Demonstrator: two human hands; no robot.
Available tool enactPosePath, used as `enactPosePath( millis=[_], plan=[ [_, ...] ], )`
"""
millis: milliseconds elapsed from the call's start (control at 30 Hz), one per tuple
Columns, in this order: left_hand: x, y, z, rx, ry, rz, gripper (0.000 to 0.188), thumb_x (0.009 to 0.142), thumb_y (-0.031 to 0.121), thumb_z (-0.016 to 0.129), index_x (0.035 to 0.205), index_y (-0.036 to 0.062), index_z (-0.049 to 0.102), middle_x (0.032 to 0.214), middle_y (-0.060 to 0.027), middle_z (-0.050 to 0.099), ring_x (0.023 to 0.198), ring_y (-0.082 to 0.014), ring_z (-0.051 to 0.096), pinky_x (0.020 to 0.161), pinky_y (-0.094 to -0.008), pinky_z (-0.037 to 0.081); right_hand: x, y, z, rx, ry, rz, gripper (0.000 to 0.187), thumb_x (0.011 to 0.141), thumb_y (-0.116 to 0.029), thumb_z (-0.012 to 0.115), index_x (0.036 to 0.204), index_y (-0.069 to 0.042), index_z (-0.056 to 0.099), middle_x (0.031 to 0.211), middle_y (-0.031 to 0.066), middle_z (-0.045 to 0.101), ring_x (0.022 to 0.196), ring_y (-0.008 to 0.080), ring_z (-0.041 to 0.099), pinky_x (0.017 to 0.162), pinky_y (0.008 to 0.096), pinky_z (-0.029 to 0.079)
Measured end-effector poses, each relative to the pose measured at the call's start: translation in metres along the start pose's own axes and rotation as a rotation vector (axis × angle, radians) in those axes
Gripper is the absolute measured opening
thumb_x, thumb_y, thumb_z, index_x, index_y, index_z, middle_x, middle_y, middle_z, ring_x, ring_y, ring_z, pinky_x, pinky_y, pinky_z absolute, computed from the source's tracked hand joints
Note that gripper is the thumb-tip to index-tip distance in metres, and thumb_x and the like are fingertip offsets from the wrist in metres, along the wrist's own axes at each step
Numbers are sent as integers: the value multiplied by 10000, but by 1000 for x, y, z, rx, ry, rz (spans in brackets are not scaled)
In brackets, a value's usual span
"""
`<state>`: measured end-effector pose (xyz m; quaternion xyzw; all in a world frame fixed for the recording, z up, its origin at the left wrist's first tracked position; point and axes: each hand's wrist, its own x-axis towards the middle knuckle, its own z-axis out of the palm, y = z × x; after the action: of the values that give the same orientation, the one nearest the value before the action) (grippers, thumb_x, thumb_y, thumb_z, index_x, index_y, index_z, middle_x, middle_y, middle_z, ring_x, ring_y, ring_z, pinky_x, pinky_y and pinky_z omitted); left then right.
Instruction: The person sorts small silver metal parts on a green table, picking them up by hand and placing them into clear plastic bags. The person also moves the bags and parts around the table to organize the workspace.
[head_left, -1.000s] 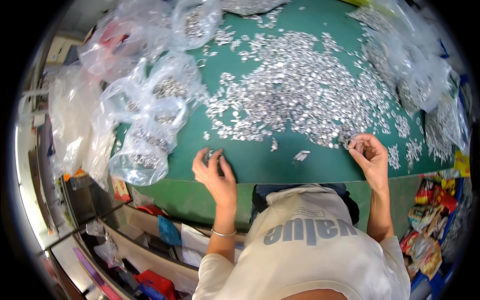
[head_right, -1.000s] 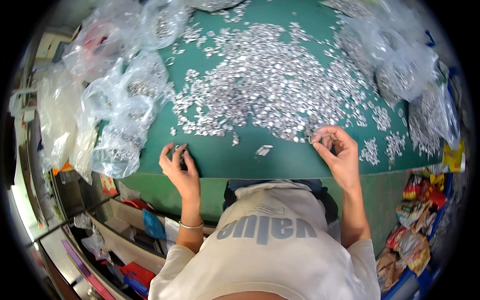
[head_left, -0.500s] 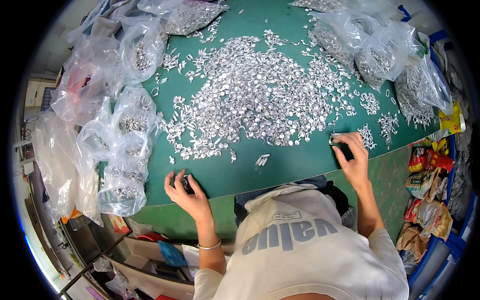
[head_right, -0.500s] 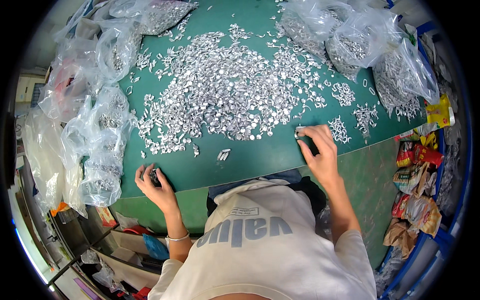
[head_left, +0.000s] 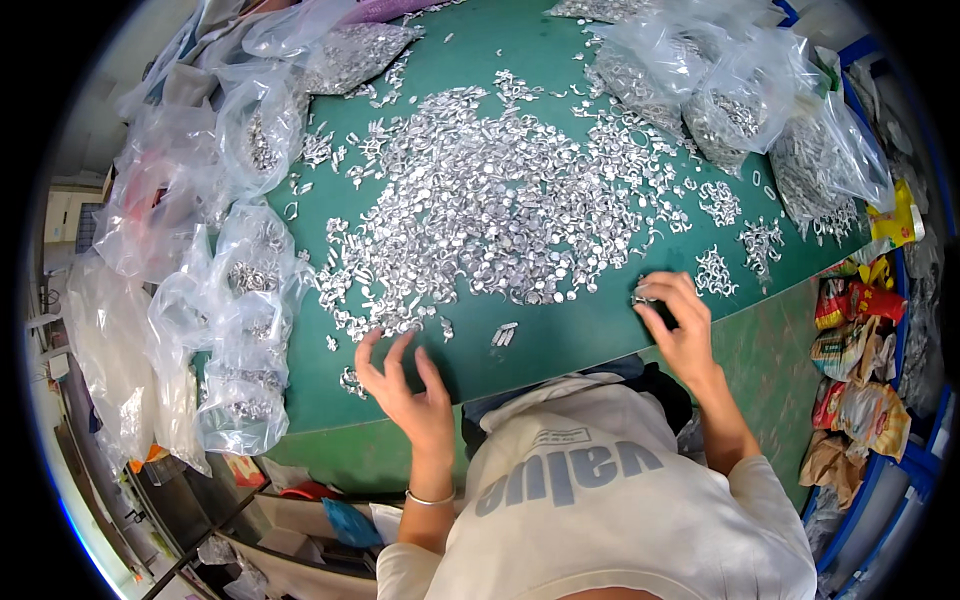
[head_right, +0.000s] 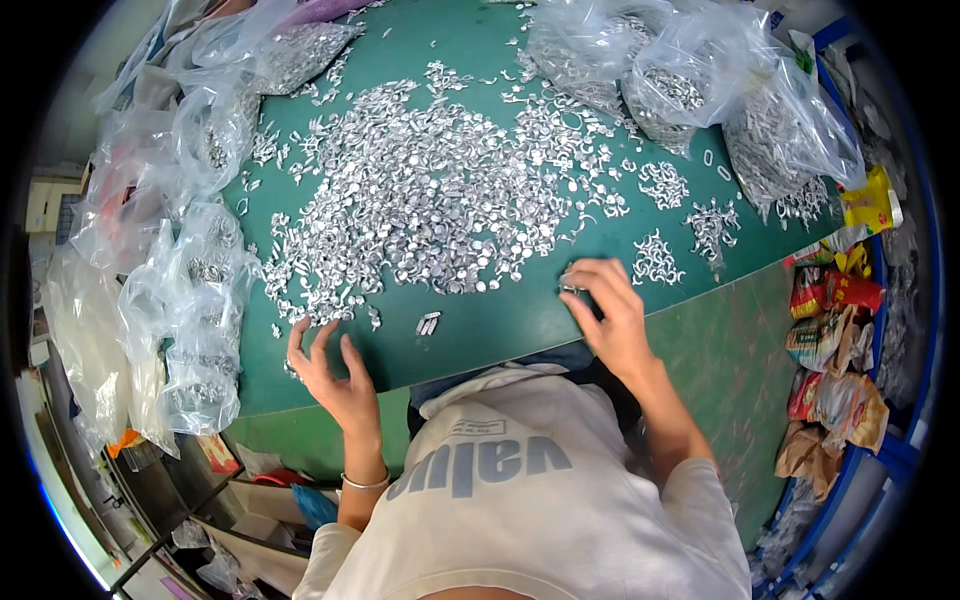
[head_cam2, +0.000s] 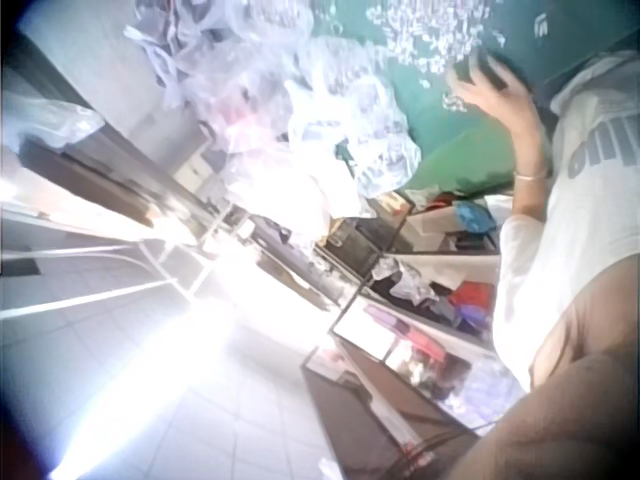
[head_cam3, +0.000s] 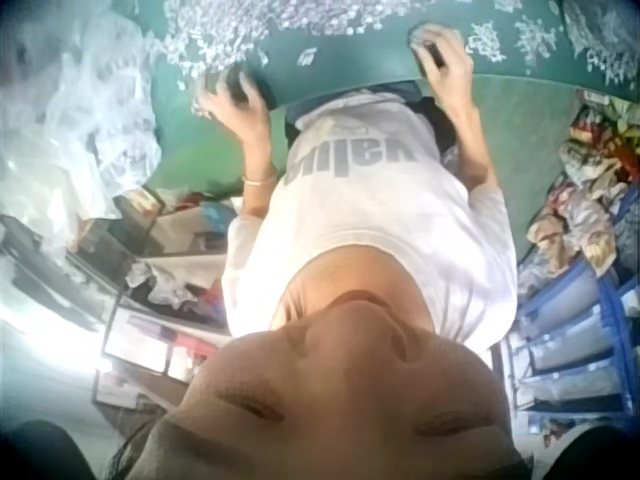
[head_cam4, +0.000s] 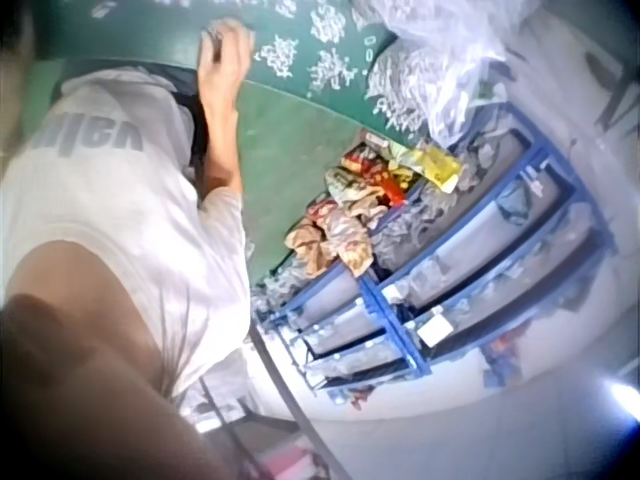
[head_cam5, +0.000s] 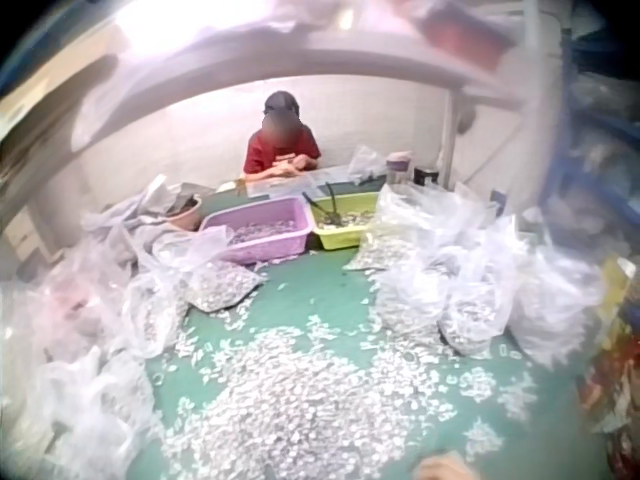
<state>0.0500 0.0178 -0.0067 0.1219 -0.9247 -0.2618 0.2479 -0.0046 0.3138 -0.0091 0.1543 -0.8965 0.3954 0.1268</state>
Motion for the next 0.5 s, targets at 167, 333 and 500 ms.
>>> enactPosePath(
  millis=[167, 333, 500],
  plan=[
    [12, 53, 36, -291, -297, 201, 280, 776, -50, 618, 1038, 46, 642, 1148, -123, 567, 1100, -320, 522, 970, -422, 378, 28, 11, 1, -80, 72, 10, 222, 722, 34, 707, 928, -4, 632, 916, 115, 642, 843, 277, 568, 744, 352, 449],
    [28, 115, 92, -163, -487, 636, 376, 750, 77, 674, 1119, 101, 606, 1241, -88, 517, 1132, -283, 482, 971, -488, 342, 37, 16, 3, -242, -58, -92, 201, 727, 10, 697, 907, -35, 620, 860, 65, 620, 815, 250, 539, 684, 348, 388],
    [34, 113, 116, -9, -491, 640, 423, 733, 132, 700, 1143, 131, 593, 1291, -68, 480, 1189, -277, 434, 982, -545, 303, 16, 16, -14, -38, -24, 72, 177, 725, 61, 679, 876, -14, 624, 833, 94, 628, 790, 270, 561, 714, 351, 438]
  ],
)
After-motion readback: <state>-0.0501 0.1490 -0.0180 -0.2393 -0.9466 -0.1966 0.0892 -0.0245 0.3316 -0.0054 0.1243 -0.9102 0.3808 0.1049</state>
